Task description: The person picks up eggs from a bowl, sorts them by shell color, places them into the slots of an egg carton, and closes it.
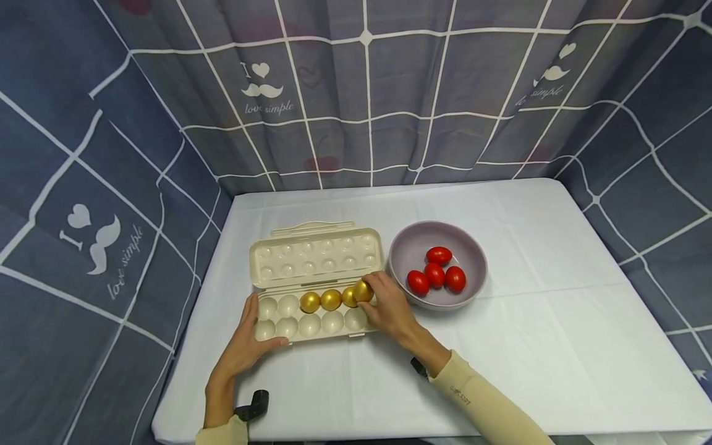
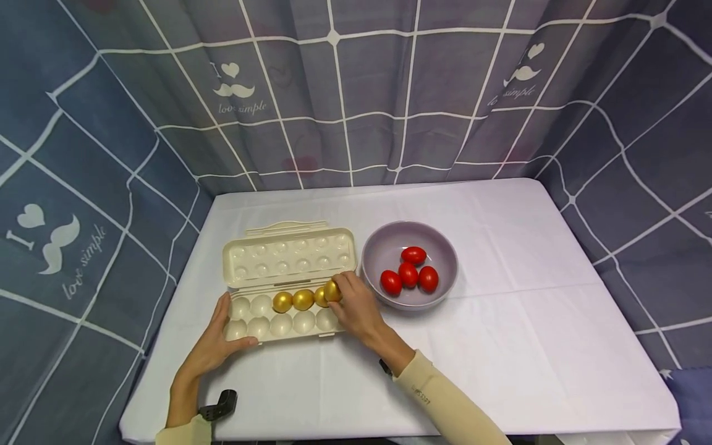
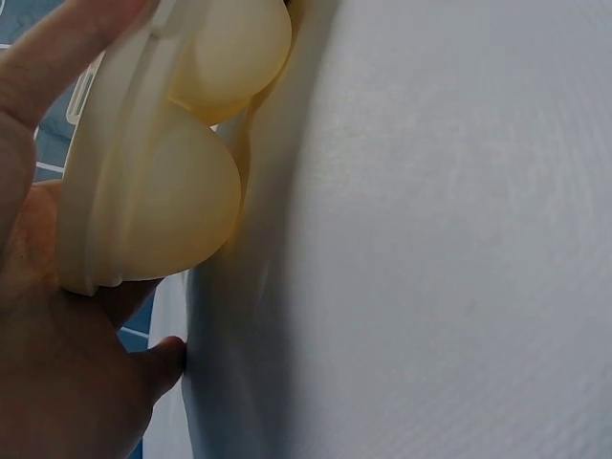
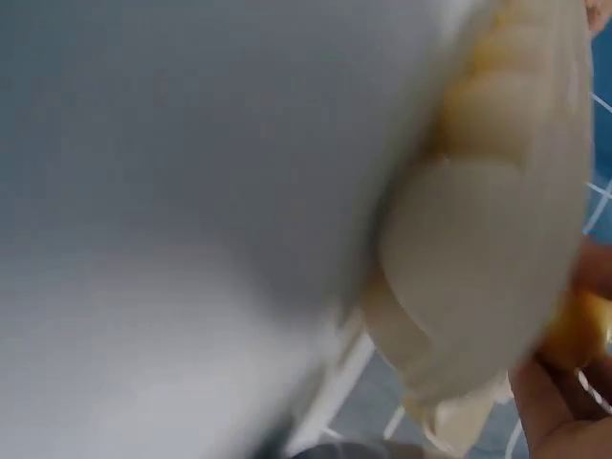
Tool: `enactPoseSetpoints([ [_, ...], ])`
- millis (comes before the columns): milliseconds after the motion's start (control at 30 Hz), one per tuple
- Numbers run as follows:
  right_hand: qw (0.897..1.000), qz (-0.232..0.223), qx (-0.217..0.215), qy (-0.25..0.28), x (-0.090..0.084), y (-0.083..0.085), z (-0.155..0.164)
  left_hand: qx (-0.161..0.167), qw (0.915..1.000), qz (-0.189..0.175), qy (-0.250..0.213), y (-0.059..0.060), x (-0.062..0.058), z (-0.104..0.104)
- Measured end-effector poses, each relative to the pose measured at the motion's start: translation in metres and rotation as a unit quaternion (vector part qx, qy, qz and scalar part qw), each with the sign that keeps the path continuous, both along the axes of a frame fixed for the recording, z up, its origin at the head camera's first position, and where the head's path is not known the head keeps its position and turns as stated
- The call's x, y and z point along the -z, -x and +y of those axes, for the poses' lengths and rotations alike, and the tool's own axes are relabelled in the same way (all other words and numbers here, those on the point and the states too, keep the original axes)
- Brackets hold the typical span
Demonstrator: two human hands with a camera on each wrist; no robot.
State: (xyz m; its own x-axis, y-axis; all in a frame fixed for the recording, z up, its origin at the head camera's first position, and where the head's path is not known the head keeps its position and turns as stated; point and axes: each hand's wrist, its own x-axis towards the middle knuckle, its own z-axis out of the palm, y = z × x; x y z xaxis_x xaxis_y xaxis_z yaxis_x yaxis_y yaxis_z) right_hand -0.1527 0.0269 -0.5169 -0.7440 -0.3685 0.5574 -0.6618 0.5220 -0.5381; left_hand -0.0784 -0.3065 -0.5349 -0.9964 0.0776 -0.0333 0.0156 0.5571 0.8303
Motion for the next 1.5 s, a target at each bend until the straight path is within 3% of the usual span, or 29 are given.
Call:
enactPoseSetpoints([
  [200, 0.999, -0.028, 0.025, 0.017, 0.009, -0.001, -0.002, 0.002, 1.0, 0.005, -0.001, 0.001, 0.001, -0.001],
  [533, 0.995, -0.099, 0.03, -0.014, 0.013, 0.007, 0.001, 0.001, 1.0, 0.005, 0.001, 0.001, -0.001, -0.003],
  [1433, 0.989, -0.146, 0.028, 0.016, 0.016, 0.004, 0.004, 0.002, 1.0, 0.009, -0.003, 0.0, 0.003, -0.002],
  [1500, 0.988, -0.148, 0.029, 0.017, 0.016, 0.005, 0.004, 0.001, 1.0, 0.007, -0.006, -0.001, -0.002, 0.0],
])
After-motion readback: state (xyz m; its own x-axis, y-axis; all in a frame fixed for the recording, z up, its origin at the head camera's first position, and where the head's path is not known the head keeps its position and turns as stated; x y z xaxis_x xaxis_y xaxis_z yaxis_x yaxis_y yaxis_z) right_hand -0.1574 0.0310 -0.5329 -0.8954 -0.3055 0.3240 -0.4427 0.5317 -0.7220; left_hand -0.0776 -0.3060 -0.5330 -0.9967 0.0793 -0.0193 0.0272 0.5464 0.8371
